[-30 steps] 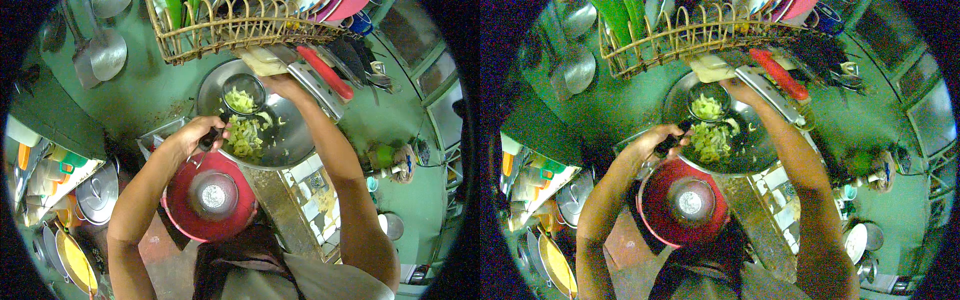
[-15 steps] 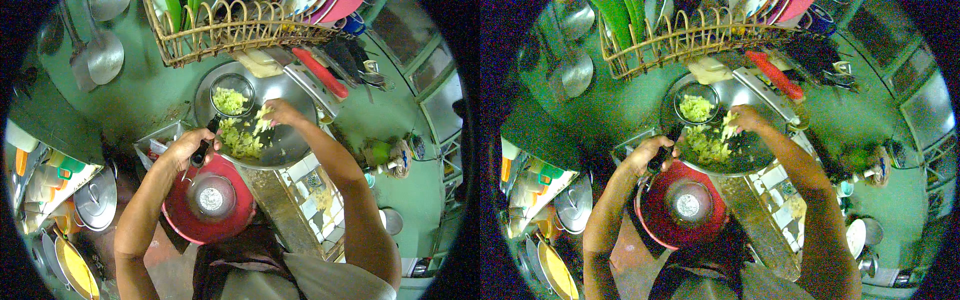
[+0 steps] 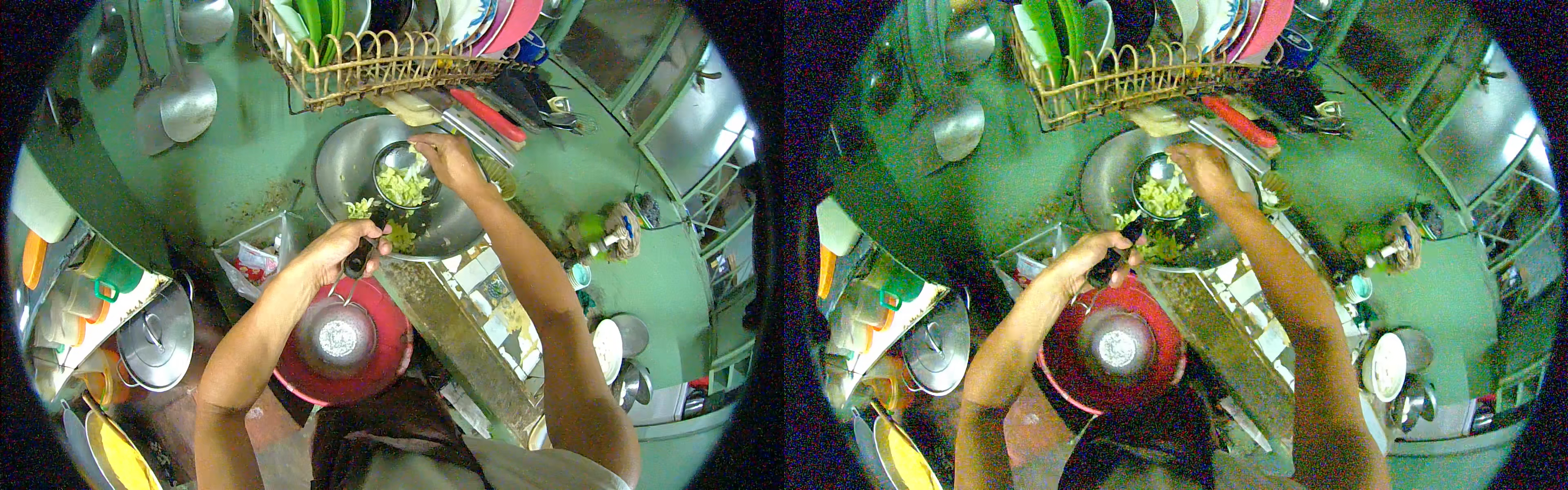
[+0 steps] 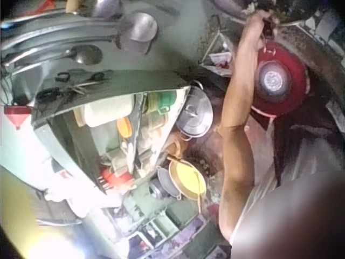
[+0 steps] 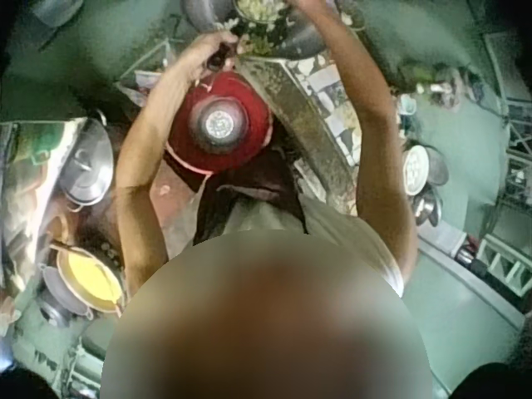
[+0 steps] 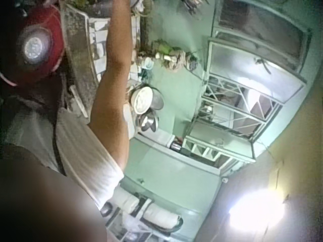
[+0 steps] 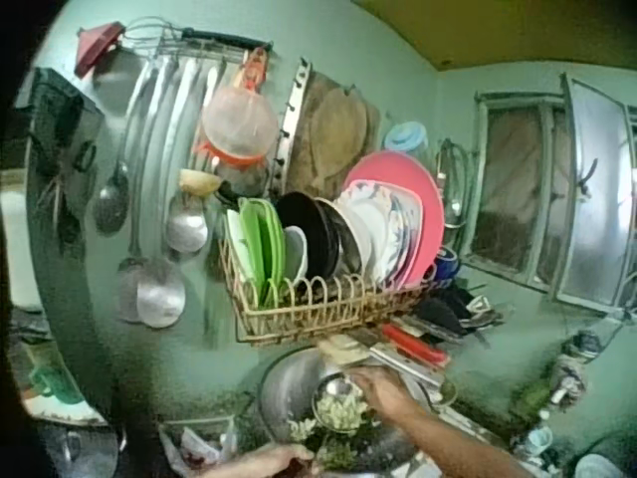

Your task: The person assembles a layered noodle dish by spreading yellow noodles onto a banana leaf, adding shredded cabbage, and arranging boiled egg halves on top. The person uses a wooden spatula and a metal spoon to transfer ingredients and a knife to cut eggs.

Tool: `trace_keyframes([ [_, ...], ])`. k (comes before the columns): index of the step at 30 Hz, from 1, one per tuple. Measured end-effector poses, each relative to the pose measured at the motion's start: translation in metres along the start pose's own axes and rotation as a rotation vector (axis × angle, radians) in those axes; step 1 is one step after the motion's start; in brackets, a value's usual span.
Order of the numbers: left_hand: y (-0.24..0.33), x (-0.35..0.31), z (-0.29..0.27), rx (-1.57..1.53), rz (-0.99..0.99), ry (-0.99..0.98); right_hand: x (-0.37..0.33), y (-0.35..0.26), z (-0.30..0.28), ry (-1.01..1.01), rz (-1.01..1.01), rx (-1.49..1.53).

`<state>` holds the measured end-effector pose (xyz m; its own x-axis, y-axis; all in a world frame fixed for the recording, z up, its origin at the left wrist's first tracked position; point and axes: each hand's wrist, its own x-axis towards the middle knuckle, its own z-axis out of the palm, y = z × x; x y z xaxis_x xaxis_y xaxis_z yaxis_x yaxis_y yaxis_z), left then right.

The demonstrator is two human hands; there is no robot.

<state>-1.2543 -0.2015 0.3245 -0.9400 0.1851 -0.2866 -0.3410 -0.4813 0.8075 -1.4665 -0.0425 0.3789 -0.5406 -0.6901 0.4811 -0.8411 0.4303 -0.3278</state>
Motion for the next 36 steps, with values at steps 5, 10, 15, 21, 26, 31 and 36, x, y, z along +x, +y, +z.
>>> trace_keyframes([
  [5,-0.008,-0.035,0.021,-0.048,0.041,-0.079,-0.023,-0.044,-0.023,0.021,-0.266,-0.279],
  [10,-0.022,-0.099,0.057,0.004,0.13,-0.03,-0.06,-0.097,-0.069,-0.088,0.037,-0.182],
  [15,-0.073,-0.182,0.092,-0.034,0.229,0.057,-0.13,-0.139,-0.076,0.121,-0.096,0.245],
  [21,-0.203,-0.271,0.113,-0.303,0.473,0.238,-0.258,-0.229,-0.018,-0.151,0.129,1.077],
  [26,-0.325,-0.357,0.101,-0.242,0.575,0.575,-0.421,-0.344,0.035,-0.975,0.823,1.423],
  [31,-0.413,-0.455,0.117,-0.44,0.566,0.794,-0.506,-0.444,0.066,-1.328,0.684,1.355],
  [36,-0.475,-0.572,0.112,-0.47,0.693,0.954,-0.545,-0.545,0.102,-1.486,0.333,1.219],
])
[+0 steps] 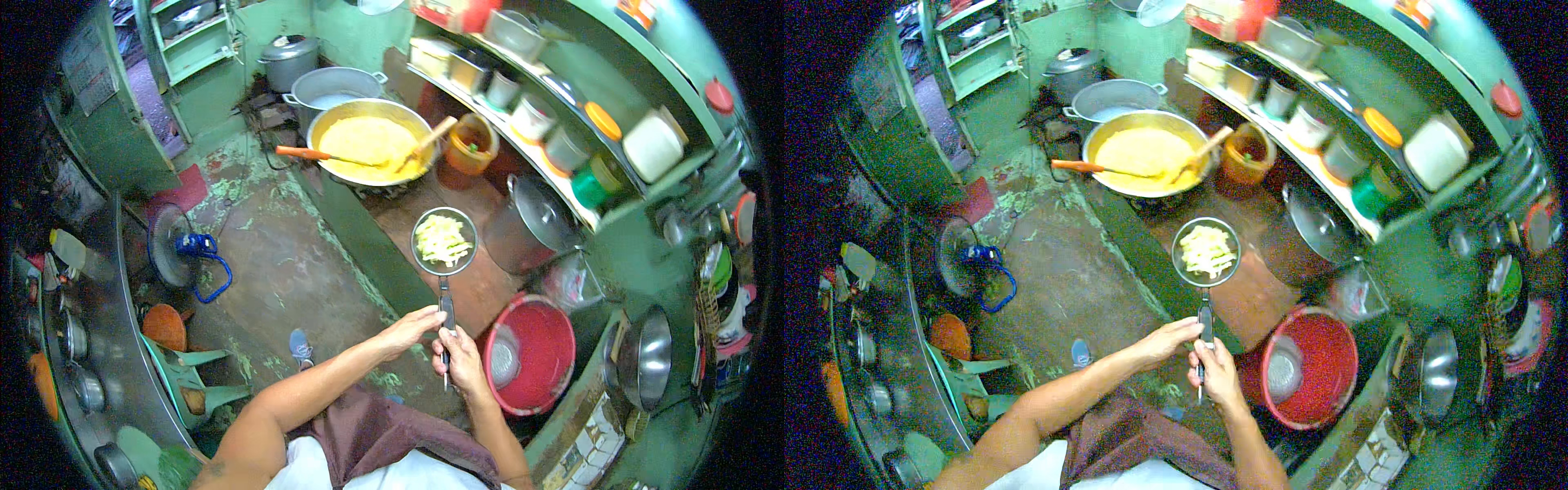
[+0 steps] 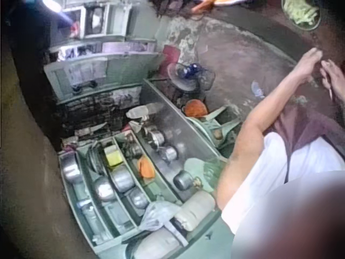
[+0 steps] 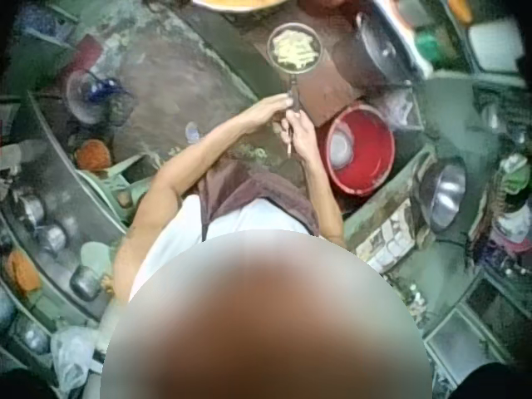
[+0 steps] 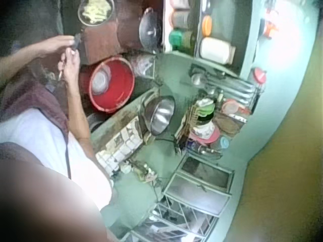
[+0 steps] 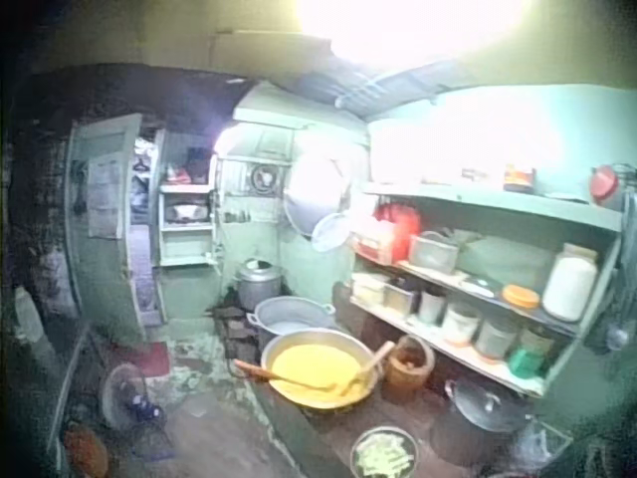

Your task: The person assembles a layered noodle dish by spreading yellow noodles onto a banana leaf, adding shredded cabbage, and arranging boiled egg halves on top. The person uses a wooden spatula and a metal spoon to transfer ingredients and a knife to cut eggs.

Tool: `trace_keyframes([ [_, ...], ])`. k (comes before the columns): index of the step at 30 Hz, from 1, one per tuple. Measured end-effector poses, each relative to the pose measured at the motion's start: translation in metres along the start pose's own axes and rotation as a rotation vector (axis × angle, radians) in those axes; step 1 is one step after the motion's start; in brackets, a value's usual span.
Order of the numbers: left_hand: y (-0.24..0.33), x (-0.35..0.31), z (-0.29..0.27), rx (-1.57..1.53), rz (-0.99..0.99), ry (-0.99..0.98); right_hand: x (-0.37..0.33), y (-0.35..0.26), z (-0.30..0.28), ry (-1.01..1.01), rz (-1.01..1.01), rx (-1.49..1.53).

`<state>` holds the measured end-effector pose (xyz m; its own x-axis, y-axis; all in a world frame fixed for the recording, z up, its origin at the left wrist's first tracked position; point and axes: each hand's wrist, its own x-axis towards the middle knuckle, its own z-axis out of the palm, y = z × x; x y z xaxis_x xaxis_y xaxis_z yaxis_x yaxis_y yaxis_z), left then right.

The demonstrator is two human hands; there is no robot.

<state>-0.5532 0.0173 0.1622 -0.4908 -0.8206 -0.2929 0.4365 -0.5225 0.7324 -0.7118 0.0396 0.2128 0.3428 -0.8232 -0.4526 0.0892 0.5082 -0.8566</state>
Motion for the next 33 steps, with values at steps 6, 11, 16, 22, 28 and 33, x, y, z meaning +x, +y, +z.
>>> trace_keyframes([
  [6,0.056,-0.125,-0.213,0.051,0.122,0.251,0.112,-0.044,0.134,-0.072,0.038,-0.248],
  [11,0.078,-0.22,-0.331,0.054,0.079,0.579,0.226,-0.133,0.241,-0.068,-0.054,-0.237],
  [16,0.095,-0.259,-0.4,0.007,0.084,0.767,0.319,-0.166,0.297,0.042,0.018,-0.362],
  [22,0.099,-0.28,-0.479,-0.287,0.102,0.847,0.441,-0.196,0.334,0.064,-0.088,-0.413],
  [28,0.113,-0.307,-0.601,-0.215,0.131,1.108,0.629,-0.215,0.365,0.004,0.013,-0.353],
  [33,0.108,-0.338,-0.699,-0.44,0.024,1.367,0.826,-0.219,0.355,0.157,0.167,-0.72],
])
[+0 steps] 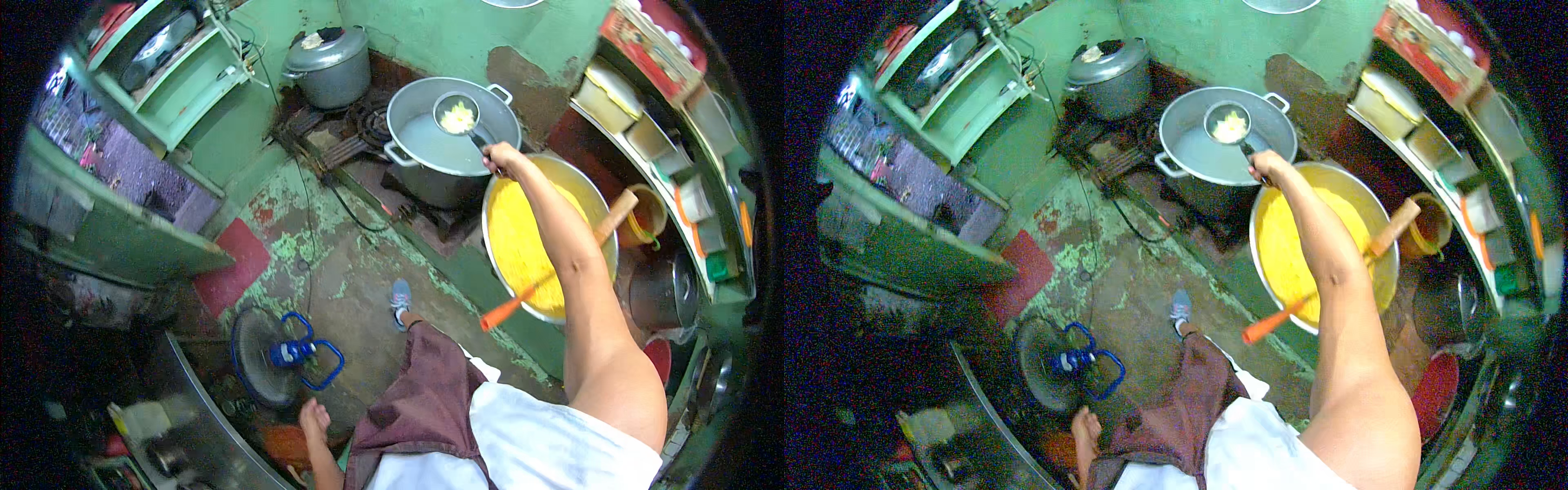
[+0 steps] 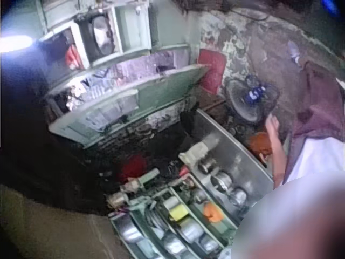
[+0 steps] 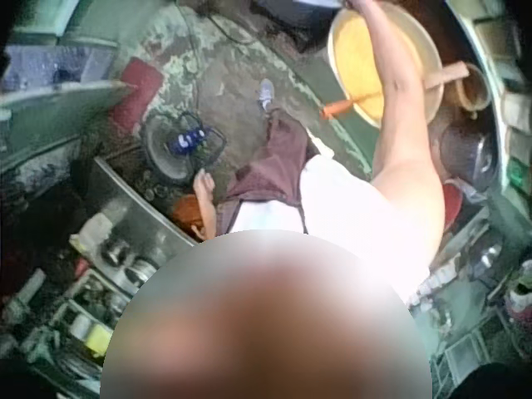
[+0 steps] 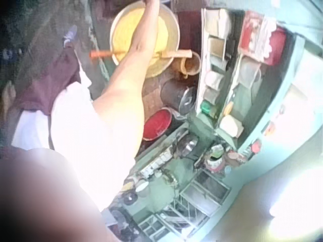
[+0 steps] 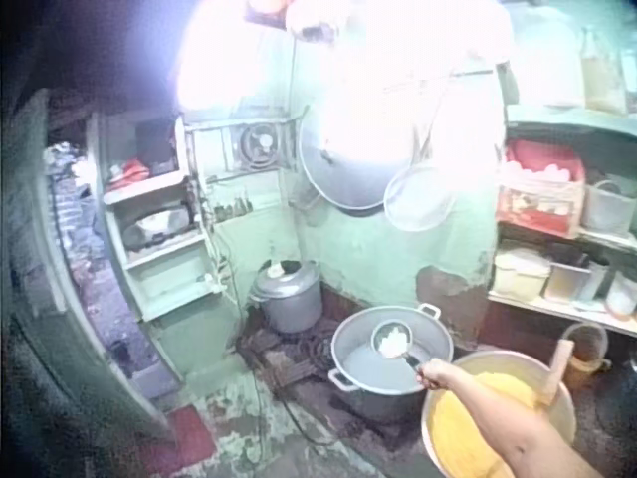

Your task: The person assembles a layered noodle dish by spreading yellow noodles onto a banana leaf, adding shredded cabbage, and arranging boiled egg halves on top. The person uses a wooden spatula and a metal spoon to transfer ingredients and a knife to cut eggs.

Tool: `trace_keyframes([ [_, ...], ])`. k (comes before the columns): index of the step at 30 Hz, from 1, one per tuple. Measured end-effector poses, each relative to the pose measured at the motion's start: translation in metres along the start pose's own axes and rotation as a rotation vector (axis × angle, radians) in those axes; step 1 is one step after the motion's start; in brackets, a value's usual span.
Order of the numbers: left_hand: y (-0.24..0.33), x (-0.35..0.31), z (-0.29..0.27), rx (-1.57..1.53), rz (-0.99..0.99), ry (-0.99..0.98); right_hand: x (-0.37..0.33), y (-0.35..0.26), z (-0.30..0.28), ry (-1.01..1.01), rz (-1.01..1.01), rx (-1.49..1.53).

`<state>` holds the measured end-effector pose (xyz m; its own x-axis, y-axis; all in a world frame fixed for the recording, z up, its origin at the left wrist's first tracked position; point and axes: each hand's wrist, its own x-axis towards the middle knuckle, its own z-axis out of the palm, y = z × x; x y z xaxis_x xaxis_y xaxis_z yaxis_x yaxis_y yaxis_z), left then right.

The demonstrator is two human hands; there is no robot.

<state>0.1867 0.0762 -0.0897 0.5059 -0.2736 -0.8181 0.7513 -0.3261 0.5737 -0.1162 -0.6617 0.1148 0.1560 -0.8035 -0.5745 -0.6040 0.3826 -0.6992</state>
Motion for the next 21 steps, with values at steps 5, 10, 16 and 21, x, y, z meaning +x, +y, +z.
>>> trace_keyframes([
  [5,-0.018,-0.003,-0.014,0.06,-0.245,0.418,0.123,0.002,0.008,0.115,0.006,-1.08],
  [10,0.009,0.043,0.063,0.259,-0.245,0.205,0.184,0.002,0.083,0.096,0.001,-1.04],
  [16,0.131,0.148,0.176,0.503,-0.103,-0.089,0.182,-0.006,0.094,-0.285,0.446,0.477],
  [21,0.282,0.235,0.265,0.224,-0.256,-0.23,0.149,0.025,0.07,-0.352,0.512,1.817],
])
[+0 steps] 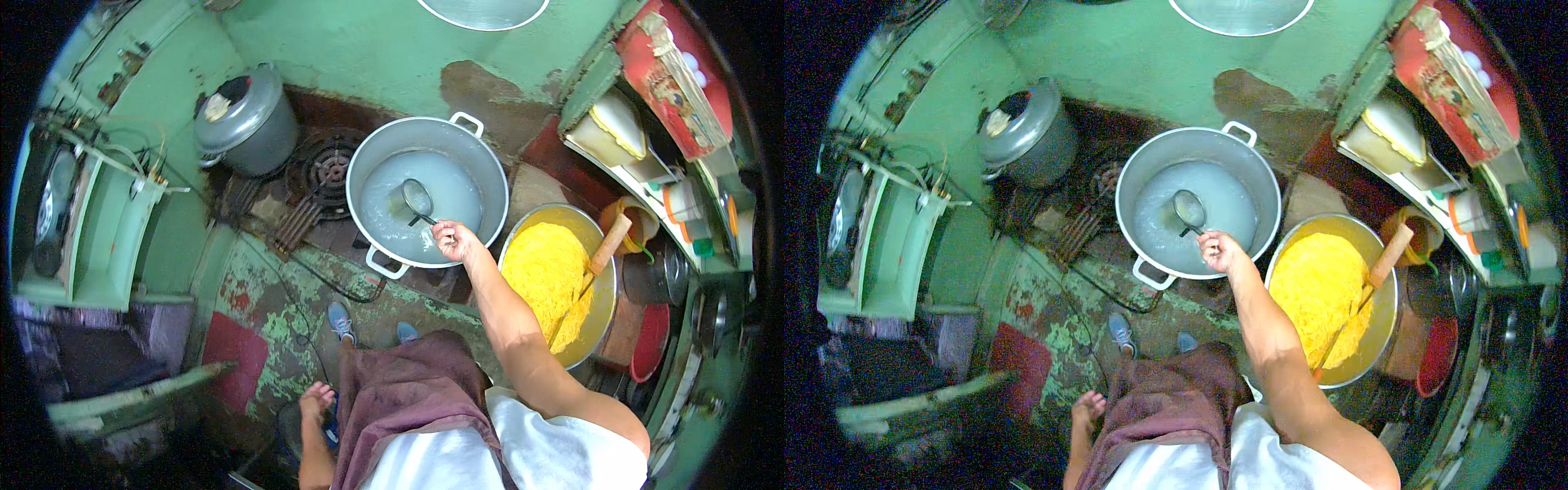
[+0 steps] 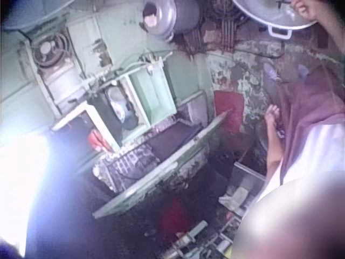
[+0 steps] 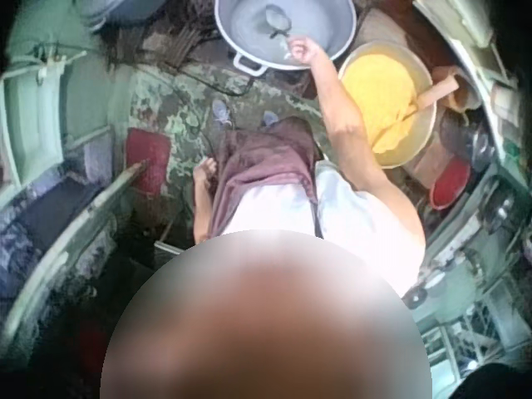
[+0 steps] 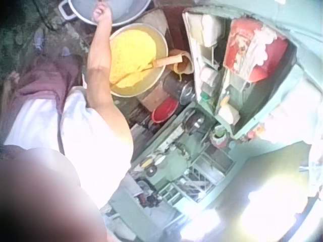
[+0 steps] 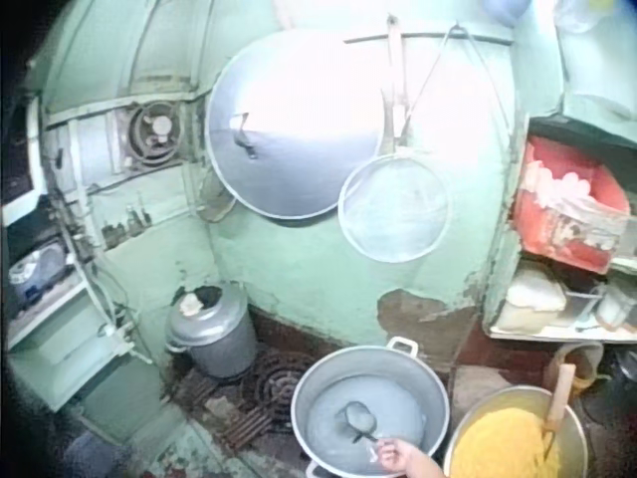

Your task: The person assembles a layered noodle dish by spreading yellow noodles onto a banana leaf, adding shredded cabbage, and arranging boiled egg halves on top. The person uses a wooden spatula and a metal spoon to transfer ingredients and a knife to cut eggs.

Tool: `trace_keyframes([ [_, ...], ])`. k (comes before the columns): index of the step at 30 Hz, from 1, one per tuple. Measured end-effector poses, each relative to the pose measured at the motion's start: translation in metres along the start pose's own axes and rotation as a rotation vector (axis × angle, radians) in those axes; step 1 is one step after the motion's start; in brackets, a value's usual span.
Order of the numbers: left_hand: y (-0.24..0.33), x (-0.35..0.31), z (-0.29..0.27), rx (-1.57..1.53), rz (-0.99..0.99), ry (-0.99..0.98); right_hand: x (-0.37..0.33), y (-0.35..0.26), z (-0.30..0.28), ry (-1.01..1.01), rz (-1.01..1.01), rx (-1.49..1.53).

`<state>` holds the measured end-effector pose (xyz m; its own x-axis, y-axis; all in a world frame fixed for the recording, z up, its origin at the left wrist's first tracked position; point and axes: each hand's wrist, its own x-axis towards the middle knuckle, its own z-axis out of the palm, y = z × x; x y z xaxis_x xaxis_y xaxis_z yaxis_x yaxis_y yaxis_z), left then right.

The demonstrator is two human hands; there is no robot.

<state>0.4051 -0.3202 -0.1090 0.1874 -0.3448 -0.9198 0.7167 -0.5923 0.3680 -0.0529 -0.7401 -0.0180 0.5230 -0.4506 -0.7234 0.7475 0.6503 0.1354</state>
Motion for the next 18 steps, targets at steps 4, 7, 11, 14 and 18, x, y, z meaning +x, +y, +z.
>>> trace_keyframes([
  [4,0.128,0.03,0.036,0.465,0.167,0.059,-0.014,-0.03,-0.013,0.071,-0.098,-0.014],
  [7,0.195,0.048,0.064,0.458,0.285,-0.008,-0.012,-0.04,-0.01,0.415,-0.231,-0.802],
  [11,0.246,0.081,0.069,0.558,0.23,-0.073,0.02,0.0,0.01,1.074,-0.429,-2.487],
  [14,0.254,0.122,0.053,0.61,0.174,-0.168,0.066,0.052,0.041,1.26,-0.382,-2.142],
  [18,0.267,0.183,0.025,0.868,0.21,-0.261,0.102,0.083,0.072,0.92,-0.173,-2.325],
])
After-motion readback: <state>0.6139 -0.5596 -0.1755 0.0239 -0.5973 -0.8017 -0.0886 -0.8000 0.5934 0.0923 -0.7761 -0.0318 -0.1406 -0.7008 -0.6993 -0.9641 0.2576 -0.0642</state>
